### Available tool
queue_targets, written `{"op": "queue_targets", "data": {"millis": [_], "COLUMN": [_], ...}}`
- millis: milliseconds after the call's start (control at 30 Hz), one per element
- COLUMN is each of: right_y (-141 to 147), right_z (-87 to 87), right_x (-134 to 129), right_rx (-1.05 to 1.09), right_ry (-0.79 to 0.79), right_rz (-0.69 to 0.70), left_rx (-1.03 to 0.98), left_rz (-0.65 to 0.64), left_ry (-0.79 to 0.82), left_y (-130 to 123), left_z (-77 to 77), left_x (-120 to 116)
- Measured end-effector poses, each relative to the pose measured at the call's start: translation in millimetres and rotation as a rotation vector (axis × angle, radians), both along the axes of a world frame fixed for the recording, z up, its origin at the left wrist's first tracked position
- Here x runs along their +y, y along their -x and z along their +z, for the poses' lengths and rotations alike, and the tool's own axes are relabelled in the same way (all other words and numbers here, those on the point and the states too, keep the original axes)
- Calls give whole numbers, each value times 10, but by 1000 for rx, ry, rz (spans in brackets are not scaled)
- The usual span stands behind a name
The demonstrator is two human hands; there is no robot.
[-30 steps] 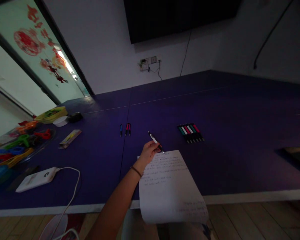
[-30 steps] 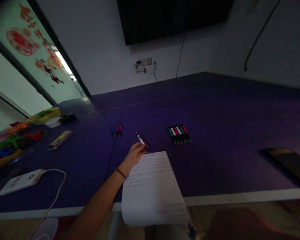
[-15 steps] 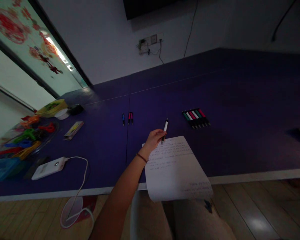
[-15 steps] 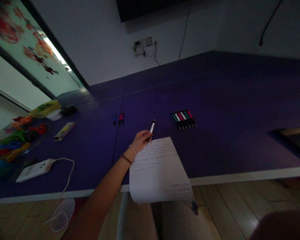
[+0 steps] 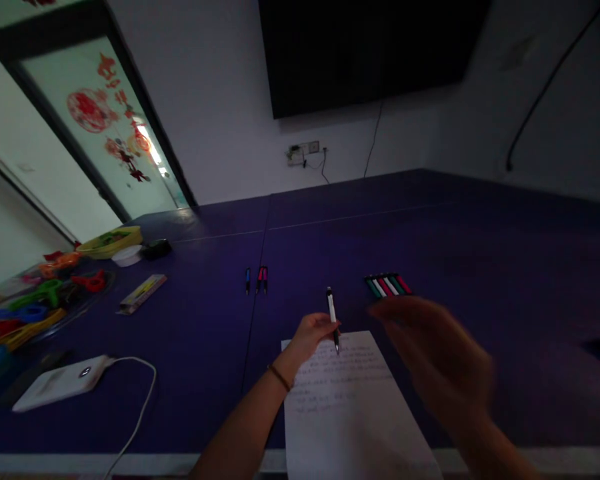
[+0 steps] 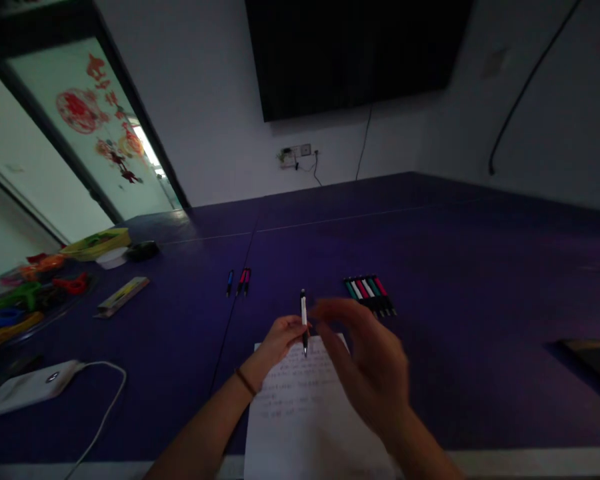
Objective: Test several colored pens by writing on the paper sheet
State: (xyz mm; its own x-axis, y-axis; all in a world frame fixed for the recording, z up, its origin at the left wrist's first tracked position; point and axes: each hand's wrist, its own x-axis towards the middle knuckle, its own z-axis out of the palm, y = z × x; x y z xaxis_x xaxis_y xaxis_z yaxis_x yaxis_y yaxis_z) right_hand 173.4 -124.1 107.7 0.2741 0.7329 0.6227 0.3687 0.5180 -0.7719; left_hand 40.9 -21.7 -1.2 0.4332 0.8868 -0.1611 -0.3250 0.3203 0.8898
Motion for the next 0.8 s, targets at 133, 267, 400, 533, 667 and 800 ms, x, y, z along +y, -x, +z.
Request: {"op": "queue_targets", "data": {"millis": [133,267,400,533,667,800], "right_y": [-4,-54,-54,-12,2,-13], "right_z": [-485,-978,-1133,-1126,-1101,-1048], "right_x": [804,1165,1147,1128,1130,1118], "right_rx": [521,844,897,912,904,886], "right_ry": [298,514,585,632,668,734], "right_rz": [272,641,669,730,694,666], "left_rx": [69,114,100,79,0,-165], "left_rz": [-69,-72,-95,-80,-163,-265], "left_ry": [-107,-121,-94,-59,-8,131], "left_y": [0,-6,-13,-11,19,65], "left_z": [-40,-105,-135,-124,-86,-71], "left_x": [0,30,55,65,66,79]}}
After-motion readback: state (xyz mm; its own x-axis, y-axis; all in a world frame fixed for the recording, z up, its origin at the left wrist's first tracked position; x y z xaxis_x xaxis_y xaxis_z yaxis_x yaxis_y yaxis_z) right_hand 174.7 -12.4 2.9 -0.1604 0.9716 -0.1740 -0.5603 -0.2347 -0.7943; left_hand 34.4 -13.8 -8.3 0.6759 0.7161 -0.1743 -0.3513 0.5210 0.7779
